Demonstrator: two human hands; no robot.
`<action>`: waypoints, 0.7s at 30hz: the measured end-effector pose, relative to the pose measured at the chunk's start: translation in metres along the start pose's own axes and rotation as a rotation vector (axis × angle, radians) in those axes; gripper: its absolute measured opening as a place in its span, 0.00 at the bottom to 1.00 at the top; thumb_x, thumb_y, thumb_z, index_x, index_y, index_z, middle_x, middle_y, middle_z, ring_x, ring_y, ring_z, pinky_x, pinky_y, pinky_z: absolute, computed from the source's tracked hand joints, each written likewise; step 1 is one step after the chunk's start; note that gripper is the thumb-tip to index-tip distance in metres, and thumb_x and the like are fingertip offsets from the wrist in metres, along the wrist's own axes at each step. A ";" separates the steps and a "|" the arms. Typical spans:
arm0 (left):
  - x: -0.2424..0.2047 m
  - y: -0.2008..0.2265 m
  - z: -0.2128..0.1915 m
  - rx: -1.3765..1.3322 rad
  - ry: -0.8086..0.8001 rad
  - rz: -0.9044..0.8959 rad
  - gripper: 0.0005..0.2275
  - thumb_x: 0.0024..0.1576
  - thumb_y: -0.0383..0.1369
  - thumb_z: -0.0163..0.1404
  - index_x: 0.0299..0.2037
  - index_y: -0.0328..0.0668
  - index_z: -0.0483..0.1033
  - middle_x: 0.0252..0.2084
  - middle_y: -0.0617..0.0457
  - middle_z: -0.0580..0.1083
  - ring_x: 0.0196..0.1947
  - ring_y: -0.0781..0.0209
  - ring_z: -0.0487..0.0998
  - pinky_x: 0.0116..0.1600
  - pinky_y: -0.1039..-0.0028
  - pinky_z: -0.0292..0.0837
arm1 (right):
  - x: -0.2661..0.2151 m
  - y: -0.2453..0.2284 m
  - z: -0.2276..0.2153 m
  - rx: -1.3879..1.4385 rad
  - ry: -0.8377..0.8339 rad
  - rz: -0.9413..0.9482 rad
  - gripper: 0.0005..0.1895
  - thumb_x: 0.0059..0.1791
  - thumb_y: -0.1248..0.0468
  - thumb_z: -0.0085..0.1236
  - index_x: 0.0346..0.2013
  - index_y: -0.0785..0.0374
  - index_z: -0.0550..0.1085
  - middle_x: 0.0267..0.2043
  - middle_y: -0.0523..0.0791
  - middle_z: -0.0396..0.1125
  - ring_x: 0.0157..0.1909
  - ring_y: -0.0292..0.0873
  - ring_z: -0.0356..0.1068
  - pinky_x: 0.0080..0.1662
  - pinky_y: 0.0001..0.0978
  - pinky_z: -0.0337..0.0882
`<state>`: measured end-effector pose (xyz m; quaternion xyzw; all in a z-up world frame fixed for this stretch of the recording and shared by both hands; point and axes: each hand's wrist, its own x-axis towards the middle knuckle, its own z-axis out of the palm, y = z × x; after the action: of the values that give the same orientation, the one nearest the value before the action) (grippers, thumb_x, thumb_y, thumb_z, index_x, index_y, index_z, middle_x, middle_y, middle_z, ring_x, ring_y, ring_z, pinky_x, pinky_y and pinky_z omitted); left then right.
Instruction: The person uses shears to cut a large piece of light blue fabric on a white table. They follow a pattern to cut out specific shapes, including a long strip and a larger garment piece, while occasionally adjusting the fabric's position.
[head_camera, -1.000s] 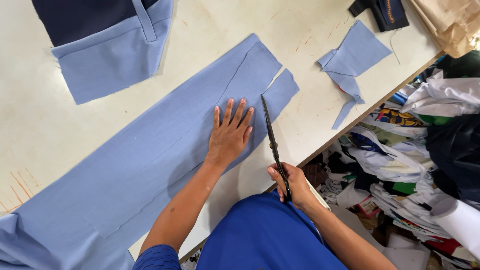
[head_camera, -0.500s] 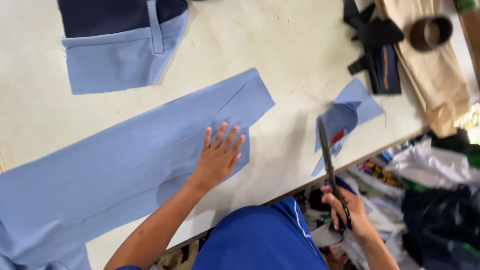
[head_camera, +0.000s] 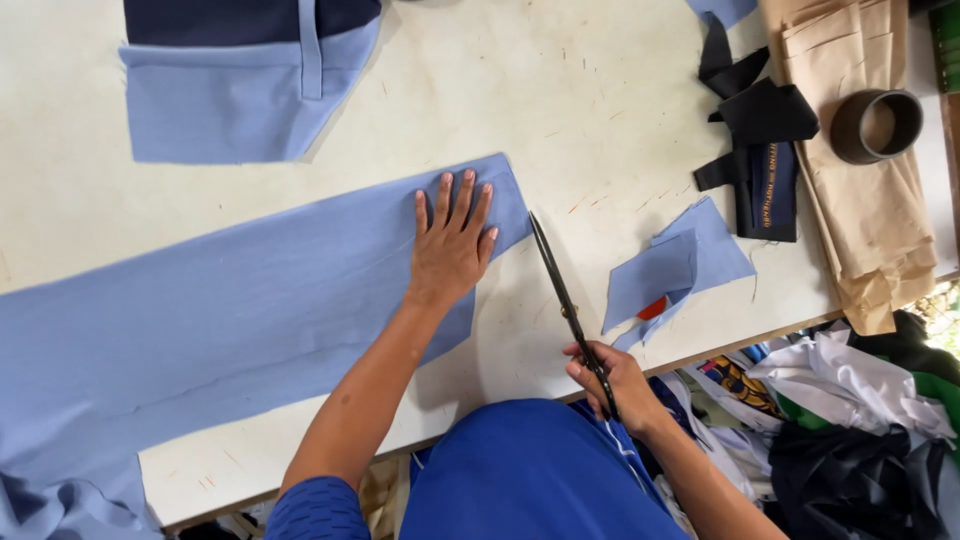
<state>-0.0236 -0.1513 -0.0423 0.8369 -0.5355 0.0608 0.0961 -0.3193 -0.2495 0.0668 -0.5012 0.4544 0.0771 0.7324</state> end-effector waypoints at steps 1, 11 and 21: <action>-0.002 0.001 0.000 0.004 0.008 -0.012 0.26 0.72 0.48 0.36 0.80 0.55 0.56 0.83 0.49 0.51 0.83 0.42 0.44 0.79 0.38 0.27 | -0.003 0.000 0.006 0.030 0.010 0.009 0.22 0.49 0.61 0.68 0.49 0.77 0.77 0.17 0.56 0.70 0.08 0.45 0.65 0.15 0.32 0.63; 0.001 0.000 -0.004 0.011 0.006 -0.022 0.27 0.71 0.49 0.37 0.80 0.56 0.56 0.83 0.50 0.51 0.82 0.42 0.47 0.79 0.38 0.30 | -0.009 0.001 0.019 -0.053 0.067 0.093 0.23 0.47 0.60 0.71 0.49 0.74 0.79 0.32 0.54 0.75 0.09 0.44 0.67 0.16 0.32 0.66; 0.000 0.000 -0.004 -0.027 -0.042 -0.030 0.27 0.71 0.49 0.38 0.80 0.55 0.55 0.83 0.49 0.50 0.83 0.42 0.44 0.79 0.37 0.28 | 0.029 0.012 0.037 -0.237 0.167 0.007 0.25 0.47 0.53 0.74 0.50 0.67 0.80 0.35 0.49 0.76 0.17 0.40 0.68 0.22 0.29 0.65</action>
<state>-0.0231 -0.1504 -0.0382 0.8444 -0.5257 0.0345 0.0968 -0.2878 -0.2236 0.0401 -0.5872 0.5031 0.0908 0.6276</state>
